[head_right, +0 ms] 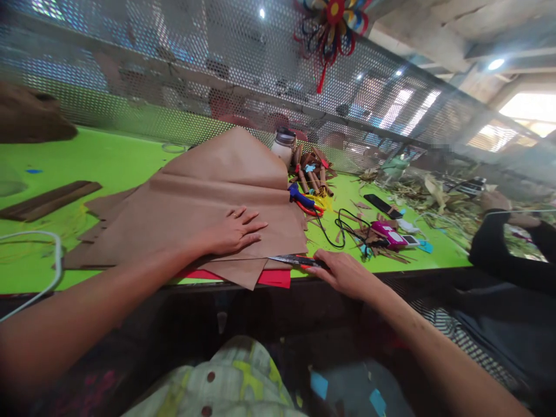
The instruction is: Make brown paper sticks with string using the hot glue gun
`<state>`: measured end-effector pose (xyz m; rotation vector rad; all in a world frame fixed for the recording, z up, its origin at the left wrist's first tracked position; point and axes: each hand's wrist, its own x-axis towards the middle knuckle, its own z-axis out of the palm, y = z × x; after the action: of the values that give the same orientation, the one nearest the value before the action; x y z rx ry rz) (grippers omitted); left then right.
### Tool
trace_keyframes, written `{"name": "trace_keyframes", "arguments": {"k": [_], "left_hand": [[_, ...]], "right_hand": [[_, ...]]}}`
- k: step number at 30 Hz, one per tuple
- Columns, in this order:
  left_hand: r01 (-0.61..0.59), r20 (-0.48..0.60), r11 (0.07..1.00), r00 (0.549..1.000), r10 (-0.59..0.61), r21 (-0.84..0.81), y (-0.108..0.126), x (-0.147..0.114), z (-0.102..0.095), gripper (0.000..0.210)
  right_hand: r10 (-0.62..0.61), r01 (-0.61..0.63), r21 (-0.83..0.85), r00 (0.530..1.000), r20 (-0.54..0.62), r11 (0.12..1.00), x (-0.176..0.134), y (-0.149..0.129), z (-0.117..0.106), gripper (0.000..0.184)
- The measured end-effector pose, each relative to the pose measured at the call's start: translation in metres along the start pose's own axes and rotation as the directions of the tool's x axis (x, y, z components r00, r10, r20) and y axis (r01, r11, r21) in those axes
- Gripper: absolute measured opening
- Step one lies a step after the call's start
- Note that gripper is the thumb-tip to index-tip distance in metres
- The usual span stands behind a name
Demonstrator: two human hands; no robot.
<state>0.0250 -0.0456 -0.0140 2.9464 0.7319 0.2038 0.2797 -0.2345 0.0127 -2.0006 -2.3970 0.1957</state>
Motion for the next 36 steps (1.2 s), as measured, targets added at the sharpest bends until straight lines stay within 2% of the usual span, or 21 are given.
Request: {"name": "trace_keyframes", "arguments": {"k": [8,12,20,31,36], "left_hand": [[-0.003,0.009,1.000,1.000,0.003,0.018,0.001,0.000,0.000,0.058],[-0.013,0.002,1.000,1.000,0.013,0.024,0.000,0.000,0.001,0.058],[0.000,0.009,1.000,1.000,0.000,0.023,0.002,-0.001,0.000,0.060],[0.013,0.047,1.000,0.999,-0.014,0.012,0.004,-0.001,-0.004,0.060],[0.020,0.039,1.000,0.999,-0.021,0.011,0.003,-0.001,-0.001,0.060]], "right_hand": [[-0.056,0.057,0.029,0.998,-0.014,0.998,0.017,-0.022,-0.004,0.039],[-0.061,0.062,0.095,0.998,-0.009,0.994,0.023,-0.035,-0.009,0.037],[-0.078,0.074,0.200,0.997,0.009,0.977,0.026,-0.042,-0.008,0.037],[-0.030,0.027,0.140,0.999,0.021,0.990,0.017,-0.044,-0.005,0.040],[-0.028,0.027,0.105,1.000,0.008,0.994,0.024,-0.055,-0.005,0.039]]}}
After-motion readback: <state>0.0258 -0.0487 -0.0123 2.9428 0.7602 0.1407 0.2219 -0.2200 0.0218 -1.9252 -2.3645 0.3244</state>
